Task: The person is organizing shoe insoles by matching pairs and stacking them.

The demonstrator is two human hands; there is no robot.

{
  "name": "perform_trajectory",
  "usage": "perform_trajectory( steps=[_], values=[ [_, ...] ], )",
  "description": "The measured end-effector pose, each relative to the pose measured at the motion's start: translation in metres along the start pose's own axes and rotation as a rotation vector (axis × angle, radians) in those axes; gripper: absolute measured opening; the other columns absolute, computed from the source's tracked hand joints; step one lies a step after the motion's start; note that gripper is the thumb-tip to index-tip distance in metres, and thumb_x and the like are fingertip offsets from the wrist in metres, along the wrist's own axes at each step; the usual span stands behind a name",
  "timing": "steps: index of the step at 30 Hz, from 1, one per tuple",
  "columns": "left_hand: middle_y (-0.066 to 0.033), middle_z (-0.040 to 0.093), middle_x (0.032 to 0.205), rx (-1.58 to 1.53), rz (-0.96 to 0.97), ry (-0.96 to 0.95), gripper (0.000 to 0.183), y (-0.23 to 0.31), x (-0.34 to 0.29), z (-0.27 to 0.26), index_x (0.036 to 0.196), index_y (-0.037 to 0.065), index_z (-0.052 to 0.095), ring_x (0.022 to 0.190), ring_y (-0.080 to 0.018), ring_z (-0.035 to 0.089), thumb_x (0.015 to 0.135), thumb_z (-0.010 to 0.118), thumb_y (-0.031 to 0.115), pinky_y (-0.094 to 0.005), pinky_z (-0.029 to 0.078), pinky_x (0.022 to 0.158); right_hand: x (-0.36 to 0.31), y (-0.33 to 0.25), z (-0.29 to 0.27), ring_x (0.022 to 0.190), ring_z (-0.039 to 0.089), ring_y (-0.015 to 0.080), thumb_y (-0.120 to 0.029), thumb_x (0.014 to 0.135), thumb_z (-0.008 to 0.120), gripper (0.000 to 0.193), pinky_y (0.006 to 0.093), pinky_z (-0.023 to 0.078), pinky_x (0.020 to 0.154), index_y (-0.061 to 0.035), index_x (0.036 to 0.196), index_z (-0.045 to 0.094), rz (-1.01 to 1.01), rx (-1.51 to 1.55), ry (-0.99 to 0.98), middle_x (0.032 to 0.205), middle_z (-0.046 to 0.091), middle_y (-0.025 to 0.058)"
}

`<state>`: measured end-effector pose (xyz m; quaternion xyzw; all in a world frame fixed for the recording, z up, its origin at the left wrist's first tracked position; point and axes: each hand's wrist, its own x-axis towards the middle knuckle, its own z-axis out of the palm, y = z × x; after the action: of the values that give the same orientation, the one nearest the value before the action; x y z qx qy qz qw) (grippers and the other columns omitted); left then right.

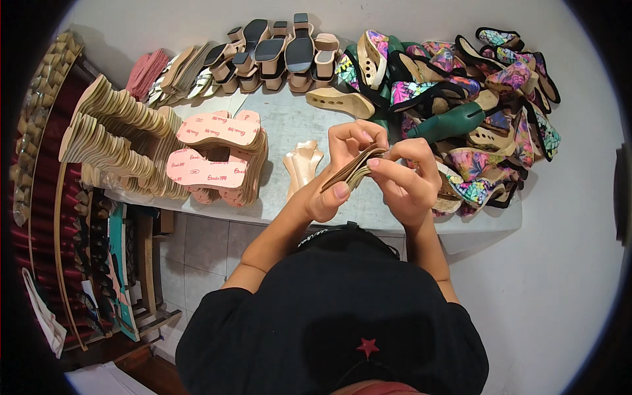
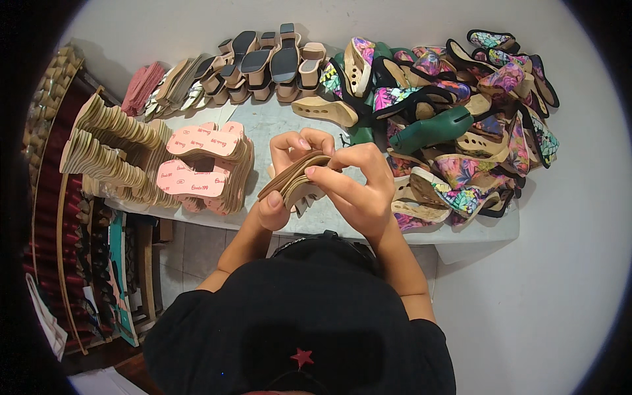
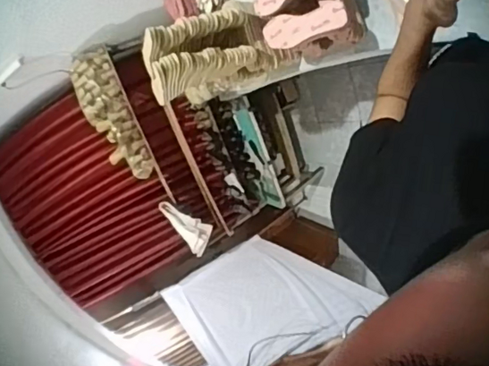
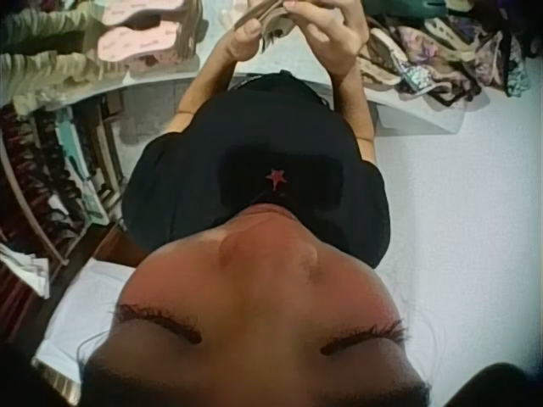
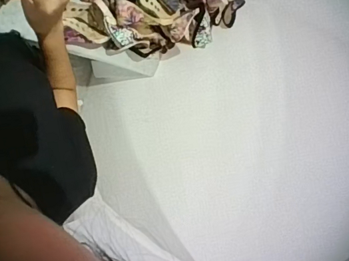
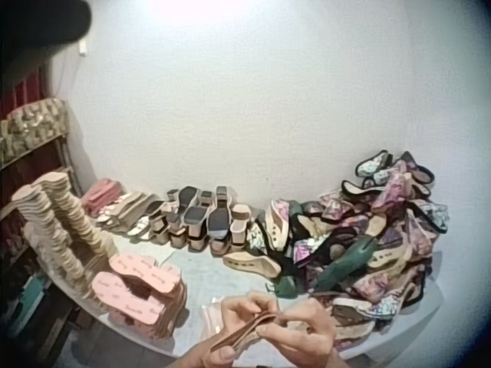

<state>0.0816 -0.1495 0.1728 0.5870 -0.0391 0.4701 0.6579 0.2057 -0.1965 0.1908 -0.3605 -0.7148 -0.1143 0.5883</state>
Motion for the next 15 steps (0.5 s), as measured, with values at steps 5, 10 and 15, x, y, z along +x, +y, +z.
perform_trajectory(
  steps=[5,10,15],
  values=[
    [-0.0160,0.035,0.107,0.029,0.006,-0.013,0.068,0.0005,-0.0005,-0.0022,0.114,0.015,0.026,0.099,-0.0250,0.043,0.071,0.054,0.059,-0.0412,0.036,0.088,0.0031,-0.0001,-0.0002,0.064,0.050,0.0169,0.003,0.053,0.074,0.037,0.0265,0.040,0.054,-0.0100,0.087,0.066,-0.002,0.005,-0.004,0.079,0.051,0.0033],
    [-0.0169,0.036,0.105,0.069,0.029,-0.006,0.067,-0.0028,0.0004,-0.0028,0.114,0.016,0.027,0.096,-0.0242,0.044,0.070,0.053,0.059,-0.0391,0.037,0.085,0.0036,0.0006,-0.0008,0.064,0.051,0.0167,0.001,0.051,0.074,0.038,0.0274,0.040,0.054,-0.0109,0.086,0.067,0.016,0.001,-0.010,0.079,0.051,0.0022],
    [-0.0167,0.034,0.104,0.077,0.036,-0.080,0.064,-0.0042,0.0013,-0.0092,0.115,0.013,0.023,0.093,-0.0223,0.039,0.073,0.050,0.054,-0.0372,0.033,0.082,0.0052,0.0011,-0.0014,0.065,0.051,0.0175,0.000,0.052,0.074,0.035,0.0276,0.040,0.054,-0.0107,0.085,0.066,0.047,0.008,-0.017,0.077,0.053,0.0018]
  ],
)
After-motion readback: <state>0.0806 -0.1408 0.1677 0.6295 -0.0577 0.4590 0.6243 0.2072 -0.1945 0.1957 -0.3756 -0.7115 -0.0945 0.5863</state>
